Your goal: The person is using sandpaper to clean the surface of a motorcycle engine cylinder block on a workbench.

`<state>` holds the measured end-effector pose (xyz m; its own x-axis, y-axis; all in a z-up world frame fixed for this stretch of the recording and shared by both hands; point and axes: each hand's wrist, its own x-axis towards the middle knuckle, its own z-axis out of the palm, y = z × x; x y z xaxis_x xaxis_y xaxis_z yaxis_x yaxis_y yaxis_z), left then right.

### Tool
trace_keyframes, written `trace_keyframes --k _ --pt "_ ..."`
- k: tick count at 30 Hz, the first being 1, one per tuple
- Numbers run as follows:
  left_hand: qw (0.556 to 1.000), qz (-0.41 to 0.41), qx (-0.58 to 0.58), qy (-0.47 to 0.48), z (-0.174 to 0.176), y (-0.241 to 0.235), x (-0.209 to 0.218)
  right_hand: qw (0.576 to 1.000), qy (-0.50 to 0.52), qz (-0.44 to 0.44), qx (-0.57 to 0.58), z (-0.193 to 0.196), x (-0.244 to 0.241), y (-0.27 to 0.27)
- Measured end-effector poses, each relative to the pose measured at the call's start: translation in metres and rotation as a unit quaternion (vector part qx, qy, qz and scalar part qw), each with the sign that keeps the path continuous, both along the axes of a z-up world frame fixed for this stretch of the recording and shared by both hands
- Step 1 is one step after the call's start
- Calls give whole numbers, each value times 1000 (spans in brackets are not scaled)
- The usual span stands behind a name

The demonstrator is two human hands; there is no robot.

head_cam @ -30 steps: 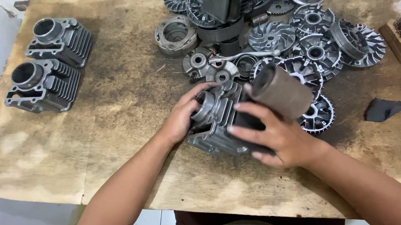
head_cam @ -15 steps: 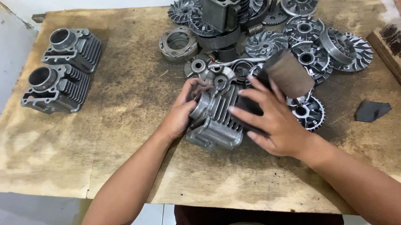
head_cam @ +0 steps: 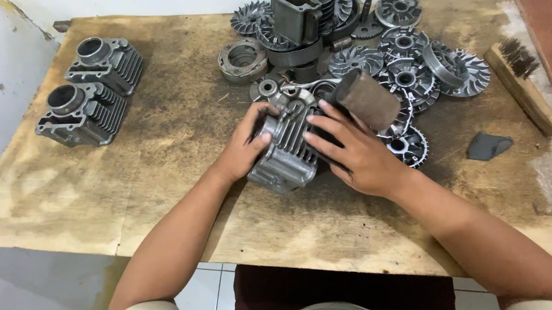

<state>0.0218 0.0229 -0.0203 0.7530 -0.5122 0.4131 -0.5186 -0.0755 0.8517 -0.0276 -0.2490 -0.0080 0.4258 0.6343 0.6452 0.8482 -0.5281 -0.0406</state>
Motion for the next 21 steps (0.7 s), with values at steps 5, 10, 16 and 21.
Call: trace_keyframes --k 5,10,16,21 --pt "1000 23 12 -4 -7 7 10 998 -38 17 46 -16 6 6" --pt "999 30 9 -3 -10 6 10 991 -74 80 72 -21 2 11" --pt "999 33 -3 12 -13 8 12 995 -61 18 80 -13 4 9" --pt "998 46 -6 33 -15 5 11 989 -47 99 102 -39 0 19"
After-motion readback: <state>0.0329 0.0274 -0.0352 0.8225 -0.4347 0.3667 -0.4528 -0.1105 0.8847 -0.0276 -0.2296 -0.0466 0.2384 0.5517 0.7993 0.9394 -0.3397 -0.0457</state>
